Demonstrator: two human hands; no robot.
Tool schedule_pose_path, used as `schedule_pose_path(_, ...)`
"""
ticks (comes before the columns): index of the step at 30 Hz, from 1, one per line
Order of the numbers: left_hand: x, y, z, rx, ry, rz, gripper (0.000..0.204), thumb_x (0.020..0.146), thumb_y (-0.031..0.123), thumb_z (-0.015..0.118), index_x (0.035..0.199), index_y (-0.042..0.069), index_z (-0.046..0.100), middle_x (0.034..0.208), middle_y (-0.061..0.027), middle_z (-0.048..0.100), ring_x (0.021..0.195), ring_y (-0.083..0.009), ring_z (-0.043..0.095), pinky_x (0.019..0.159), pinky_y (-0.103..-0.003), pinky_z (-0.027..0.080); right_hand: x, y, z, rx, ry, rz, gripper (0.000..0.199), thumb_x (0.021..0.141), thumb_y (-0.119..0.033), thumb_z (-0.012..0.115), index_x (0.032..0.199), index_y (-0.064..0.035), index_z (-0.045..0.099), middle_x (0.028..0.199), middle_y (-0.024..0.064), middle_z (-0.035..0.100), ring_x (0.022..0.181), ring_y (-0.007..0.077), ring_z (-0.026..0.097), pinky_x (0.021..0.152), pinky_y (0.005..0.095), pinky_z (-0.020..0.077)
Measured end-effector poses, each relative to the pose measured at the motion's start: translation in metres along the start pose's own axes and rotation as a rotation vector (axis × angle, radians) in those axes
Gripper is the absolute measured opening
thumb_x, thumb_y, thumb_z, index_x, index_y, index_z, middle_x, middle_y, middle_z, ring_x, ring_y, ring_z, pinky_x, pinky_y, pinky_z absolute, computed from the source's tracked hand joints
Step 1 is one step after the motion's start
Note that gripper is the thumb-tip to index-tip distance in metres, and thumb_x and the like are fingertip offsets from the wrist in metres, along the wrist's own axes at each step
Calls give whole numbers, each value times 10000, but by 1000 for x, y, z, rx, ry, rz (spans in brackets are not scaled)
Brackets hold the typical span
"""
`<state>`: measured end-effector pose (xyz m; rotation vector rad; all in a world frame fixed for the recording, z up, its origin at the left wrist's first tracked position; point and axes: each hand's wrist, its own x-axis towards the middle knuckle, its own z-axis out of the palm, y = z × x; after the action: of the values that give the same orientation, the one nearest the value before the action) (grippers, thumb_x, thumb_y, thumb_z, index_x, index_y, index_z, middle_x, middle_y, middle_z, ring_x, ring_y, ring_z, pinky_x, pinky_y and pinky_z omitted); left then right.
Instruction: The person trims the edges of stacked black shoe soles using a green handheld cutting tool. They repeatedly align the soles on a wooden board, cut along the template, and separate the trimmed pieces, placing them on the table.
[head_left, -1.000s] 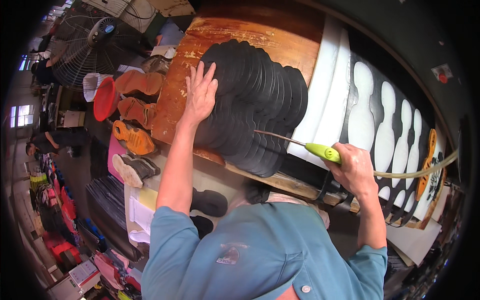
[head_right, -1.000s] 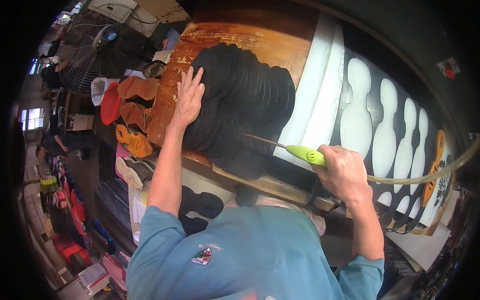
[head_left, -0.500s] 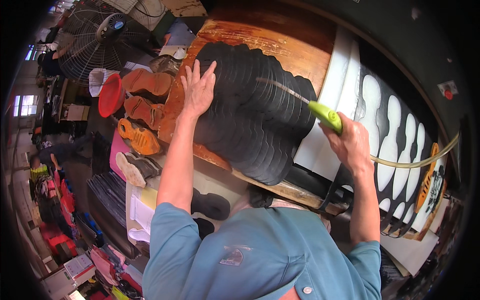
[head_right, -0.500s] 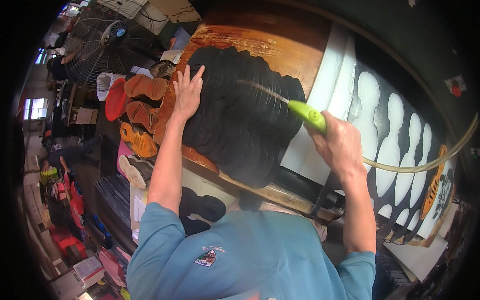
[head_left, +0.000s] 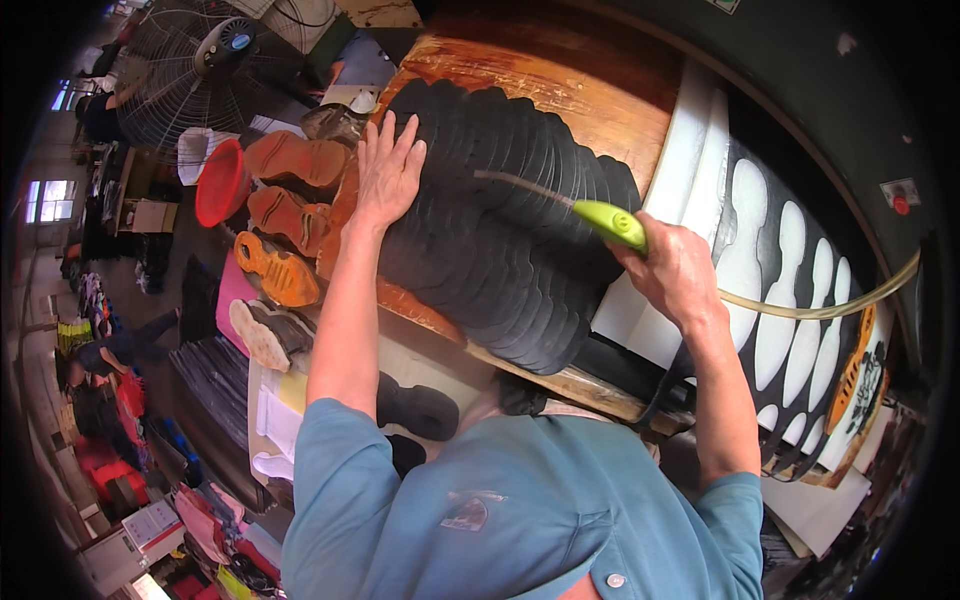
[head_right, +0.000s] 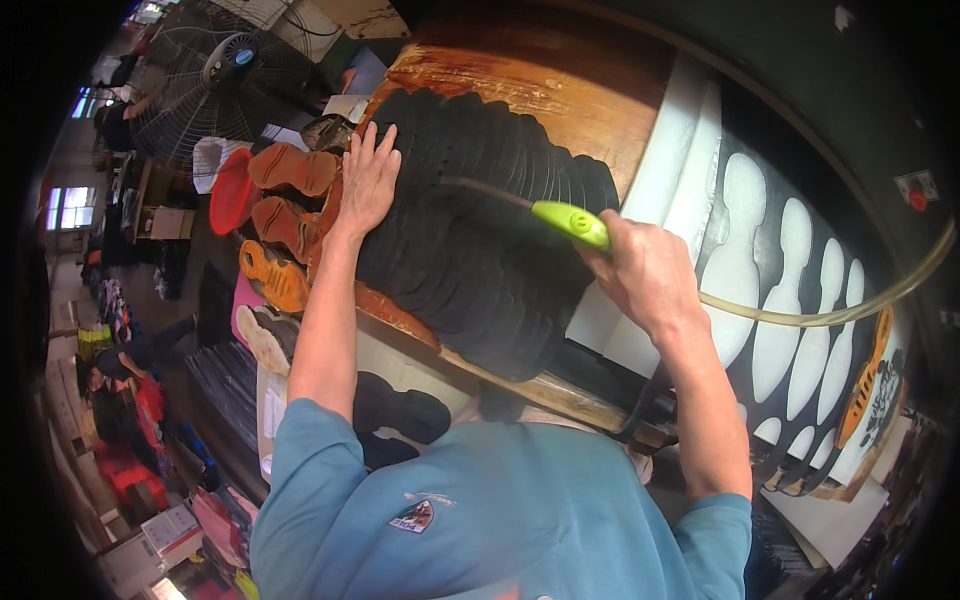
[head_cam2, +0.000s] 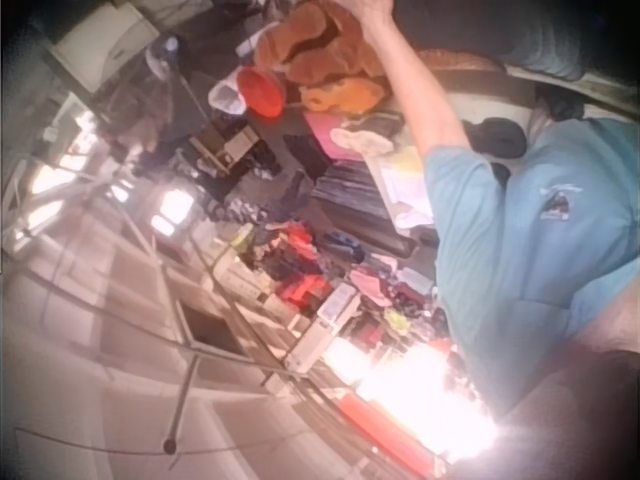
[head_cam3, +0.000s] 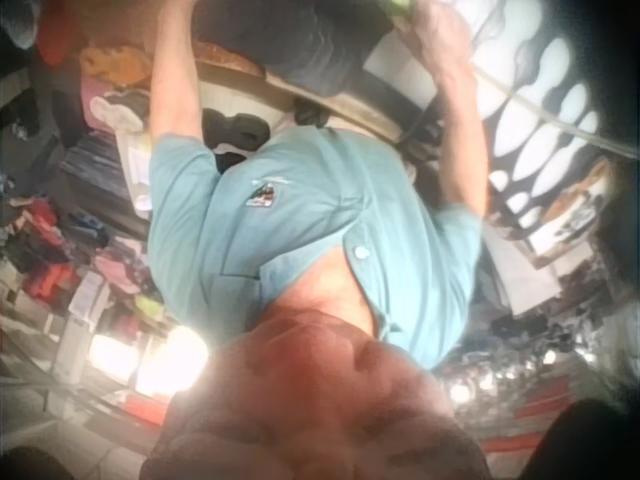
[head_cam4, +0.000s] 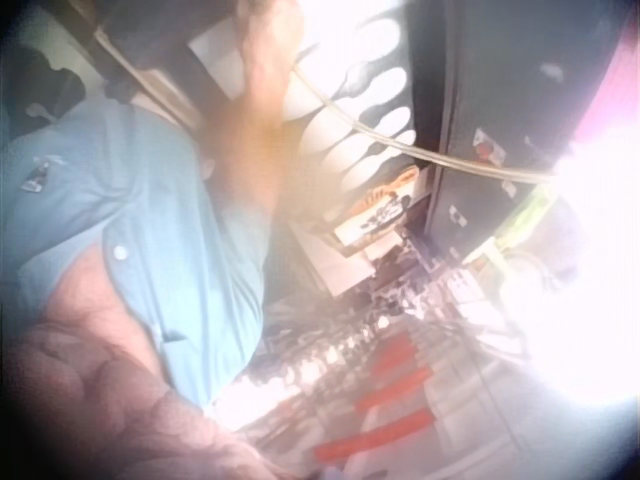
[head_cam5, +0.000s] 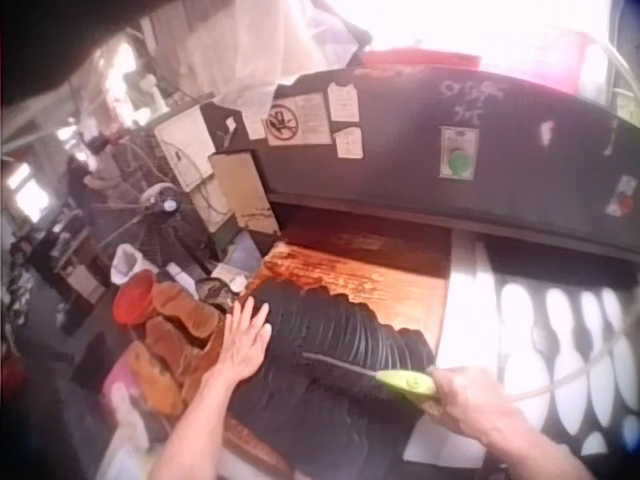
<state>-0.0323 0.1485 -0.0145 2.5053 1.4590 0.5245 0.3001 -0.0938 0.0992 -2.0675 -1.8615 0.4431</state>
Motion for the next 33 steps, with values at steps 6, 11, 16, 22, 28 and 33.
schedule_pose_path(6, 6, -17, -6, -3, -30, 36, 606, 1140, 515, 389, 1643, 183, 448, 1736, -194, 310, 1615, -452, 209, 1306, -586, 140, -6, 4, -8, 48, -24, 87, 254, 958, -269, 769, 1035, -38, 696, 852, 222, 741, 816, 442, 719, 745, 523, 567)
schedule_pose_path(11, 5, -20, -3, -75, 26, 35, 647, 1133, 516, 406, 1666, 149, 392, 1744, -172, 308, 1625, -427, 201, 1313, -566, 141, -38, 32, -29, 35, 11, 215, 247, 948, -246, 783, 1013, -18, 712, 819, 242, 715, 803, 448, 706, 745, 506, 556)
schedule_pose_path(16, 3, -17, -3, 46, -5, 51, 665, 1123, 546, 425, 1665, 161, 402, 1751, -170, 297, 1633, -418, 189, 1318, -561, 130, -87, 56, -41, -55, -98, 21, 220, 917, -181, 815, 1016, -7, 726, 784, 212, 702, 695, 398, 687, 665, 443, 540)
schedule_pose_path(22, -3, -9, -3, -44, 13, 62, 693, 1095, 558, 503, 1655, 157, 423, 1743, -195, 306, 1631, -432, 187, 1314, -583, 117, -114, 73, -65, -48, 40, 233, 256, 903, -216, 830, 927, 0, 695, 764, 240, 682, 709, 448, 683, 631, 478, 526)
schedule_pose_path(28, -10, -1, 2, -18, 24, 96, 729, 1065, 564, 564, 1658, 167, 416, 1744, -204, 296, 1631, -435, 187, 1313, -586, 116, -139, 71, -75, -66, 2, 263, 264, 881, -211, 836, 910, 2, 684, 728, 219, 668, 688, 436, 667, 624, 476, 511)
schedule_pose_path(33, -10, -2, 0, -44, 10, 79, 728, 1062, 563, 569, 1658, 171, 418, 1749, -190, 292, 1633, -429, 183, 1312, -586, 119, -145, 69, -87, -136, 22, 260, 269, 882, -198, 831, 899, 0, 650, 781, 218, 682, 707, 441, 665, 638, 487, 506)
